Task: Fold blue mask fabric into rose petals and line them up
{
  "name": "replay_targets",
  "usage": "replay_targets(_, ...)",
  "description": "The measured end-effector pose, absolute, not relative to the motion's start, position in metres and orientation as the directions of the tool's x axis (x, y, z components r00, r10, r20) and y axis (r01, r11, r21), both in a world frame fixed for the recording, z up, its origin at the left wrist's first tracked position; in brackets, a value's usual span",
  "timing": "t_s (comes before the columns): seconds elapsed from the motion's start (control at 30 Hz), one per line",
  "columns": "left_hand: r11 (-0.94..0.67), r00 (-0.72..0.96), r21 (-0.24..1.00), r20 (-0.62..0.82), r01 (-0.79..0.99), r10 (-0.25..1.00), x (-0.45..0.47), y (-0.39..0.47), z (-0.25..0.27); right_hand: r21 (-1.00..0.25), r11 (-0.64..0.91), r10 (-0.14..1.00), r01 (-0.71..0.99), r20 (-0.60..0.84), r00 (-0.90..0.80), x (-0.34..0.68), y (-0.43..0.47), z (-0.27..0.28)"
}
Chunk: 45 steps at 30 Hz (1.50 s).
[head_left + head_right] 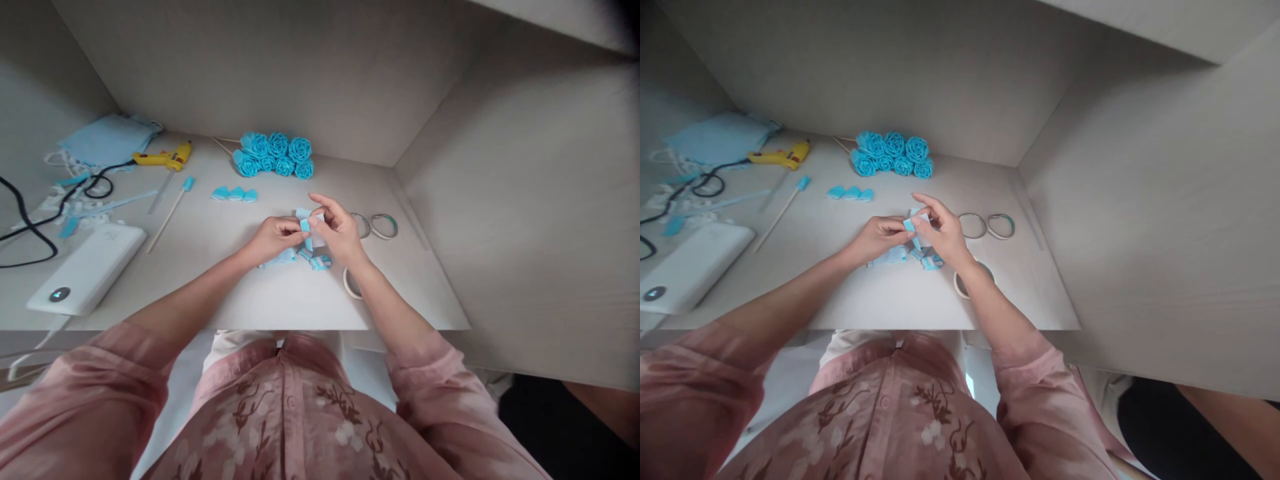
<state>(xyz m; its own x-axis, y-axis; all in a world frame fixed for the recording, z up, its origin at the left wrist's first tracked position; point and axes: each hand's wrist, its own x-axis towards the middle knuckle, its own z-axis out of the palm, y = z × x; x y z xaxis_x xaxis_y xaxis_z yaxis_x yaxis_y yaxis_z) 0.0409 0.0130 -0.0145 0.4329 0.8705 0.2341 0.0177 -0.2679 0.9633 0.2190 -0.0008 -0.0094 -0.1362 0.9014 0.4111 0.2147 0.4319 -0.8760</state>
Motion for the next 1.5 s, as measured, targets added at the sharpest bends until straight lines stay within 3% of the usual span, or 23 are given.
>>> replay_targets(0.07,-0.265,0.363,0.963,0.262,-0.042,0.894,0.026,0.025,-0.005,-0.869,0.450,0.892,0.206,0.449,-0.055,0.223,0.003,-0.009)
replay_targets(0.17,-0.331,0.114,0.911,0.366,-0.245,0.924,-0.019,0.054,0.020,-0.844,0.487,0.860,0.226,0.509,0.048,0.233,0.009,-0.007)
replay_targets(0.23,-0.339,-0.121,0.743,0.332,-0.577,0.935,-0.050,0.071,0.037,-0.834,0.499,0.845,0.235,0.529,0.084,0.238,0.012,-0.006)
replay_targets(0.33,-0.356,-0.305,0.495,0.183,-0.793,0.935,-0.068,0.079,0.045,-0.820,0.512,0.827,0.255,0.551,0.110,0.237,0.012,-0.007)
replay_targets(0.43,-0.061,-0.093,0.601,-0.022,-0.797,0.995,-0.037,0.065,0.030,-0.757,0.540,0.796,0.369,0.601,0.068,0.230,0.007,-0.008)
replay_targets(0.53,0.219,0.169,0.721,-0.143,-0.657,0.975,0.012,0.043,0.010,-0.584,0.595,0.733,0.552,0.677,-0.072,0.226,0.002,-0.006)
replay_targets(0.67,0.299,0.312,0.756,-0.132,-0.582,0.941,0.042,0.022,-0.004,-0.307,0.651,0.653,0.694,0.692,-0.308,0.228,0.002,-0.003)
replay_targets(0.8,0.307,0.327,0.762,-0.132,-0.571,0.936,0.040,0.018,-0.007,-0.206,0.672,0.634,0.711,0.657,-0.409,0.231,0.004,-0.005)
replay_targets(1.0,0.274,0.364,0.790,-0.070,-0.548,0.929,0.041,0.015,-0.010,-0.173,0.718,0.574,0.674,0.694,-0.434,0.230,0.003,-0.008)
replay_targets(1.23,0.230,0.400,0.844,-0.020,-0.485,0.916,0.043,0.012,-0.009,-0.306,0.702,0.650,0.643,0.644,-0.403,0.229,0.002,-0.006)
replay_targets(1.5,0.127,0.312,0.898,0.012,-0.421,0.950,0.041,0.015,-0.012,-0.442,0.681,0.702,0.584,0.621,-0.348,0.224,0.001,-0.009)
